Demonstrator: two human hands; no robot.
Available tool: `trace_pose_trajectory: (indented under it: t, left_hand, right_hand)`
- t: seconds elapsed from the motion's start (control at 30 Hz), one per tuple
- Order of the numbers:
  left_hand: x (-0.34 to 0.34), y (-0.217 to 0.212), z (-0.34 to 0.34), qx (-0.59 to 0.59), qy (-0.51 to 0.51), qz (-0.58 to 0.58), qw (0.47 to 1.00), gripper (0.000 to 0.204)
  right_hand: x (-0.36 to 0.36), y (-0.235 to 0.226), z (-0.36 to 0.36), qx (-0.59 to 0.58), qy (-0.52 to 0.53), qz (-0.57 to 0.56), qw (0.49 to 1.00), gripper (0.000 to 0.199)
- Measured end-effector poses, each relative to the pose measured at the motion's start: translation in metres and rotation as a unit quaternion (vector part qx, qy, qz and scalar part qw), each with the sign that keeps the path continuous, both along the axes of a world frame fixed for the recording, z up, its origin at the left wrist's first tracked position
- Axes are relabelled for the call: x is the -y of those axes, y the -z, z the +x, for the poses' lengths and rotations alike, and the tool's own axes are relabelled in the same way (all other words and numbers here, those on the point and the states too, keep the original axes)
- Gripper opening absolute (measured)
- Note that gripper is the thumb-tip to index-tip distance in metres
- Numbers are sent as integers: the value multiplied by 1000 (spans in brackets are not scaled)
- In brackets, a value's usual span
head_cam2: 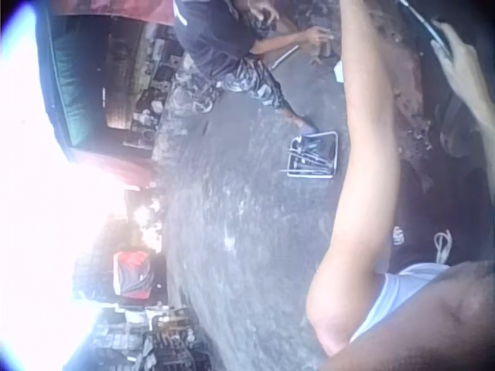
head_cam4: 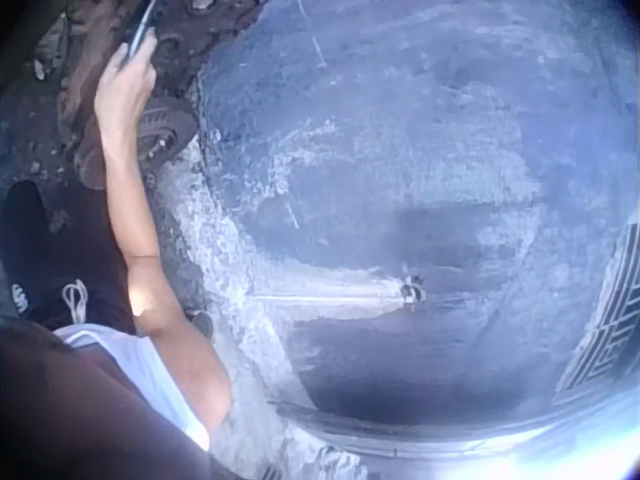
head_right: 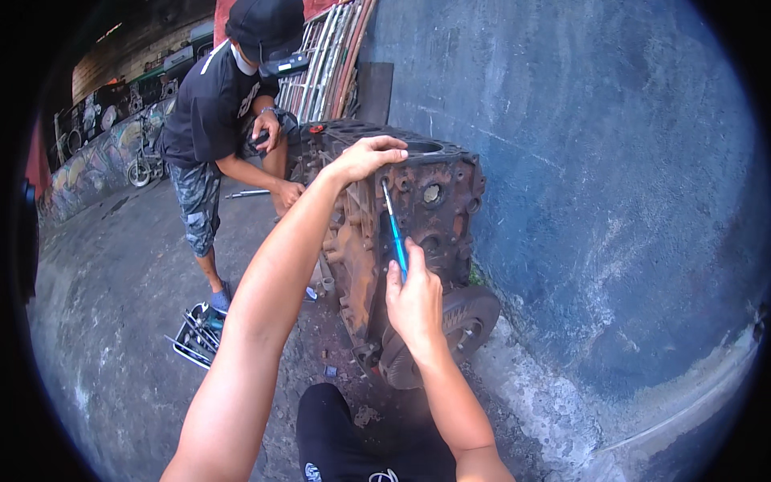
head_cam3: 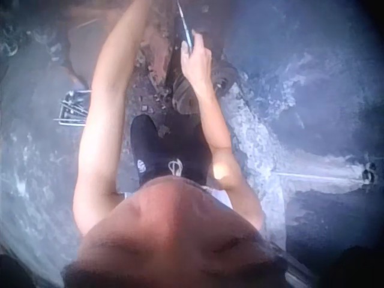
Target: Using a screwdriver and working with a partner to remove components from an engine block.
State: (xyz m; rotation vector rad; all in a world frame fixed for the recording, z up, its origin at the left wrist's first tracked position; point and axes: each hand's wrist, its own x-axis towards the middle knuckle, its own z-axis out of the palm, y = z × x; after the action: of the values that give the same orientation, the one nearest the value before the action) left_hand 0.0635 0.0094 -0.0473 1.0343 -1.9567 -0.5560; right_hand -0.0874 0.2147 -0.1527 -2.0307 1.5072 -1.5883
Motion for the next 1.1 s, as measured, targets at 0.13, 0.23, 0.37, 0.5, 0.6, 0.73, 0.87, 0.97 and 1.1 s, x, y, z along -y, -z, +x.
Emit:
trace_pose_trajectory:
  t: [0.13, 0.23, 0.37, 0.5, 0.6, 0.73, 0.87, 0.97, 1.1]
  left_hand:
    - [7, 1, 0, -4, 0, 0, 1000, 54]
    - [-2, 1, -9, 8, -8, -4, 1000, 58]
    - [-10, -6, -12, 26, -24, -17, 999, 54]
    - [-11, -10, -3, 49, -42, -27, 998, 54]
    - [-11, -10, -5, 54, -42, -19, 997, 55]
    - [-16, -14, -16, 59, -38, -16, 997, 58]
    - [-13, -6, -10, 46, -51, -18, 997, 54]
    - [-15, -4, -5, 37, -56, -23, 997, 53]
    - [-14, -3, -10, 36, -63, -41, 997, 53]
  right_hand:
    - [-1, 7, 1, 26, -10, 0, 1000, 40]
    - [6, 18, 8, 61, 4, 9, 998, 40]
    - [19, 39, 11, 76, 14, -70, 995, 41]
    - [23, 41, 21, 93, 21, -64, 993, 41]
    - [29, 47, 24, 90, 25, -102, 990, 41]
    - [52, 75, 31, 104, 43, -122, 986, 45]
    - [19, 48, 46, 119, 77, 3, 990, 44]
    - [-13, 6, 32, -21, 117, 25, 993, 43]
    - [-21, -34, 13, -71, 70, 63, 993, 39]
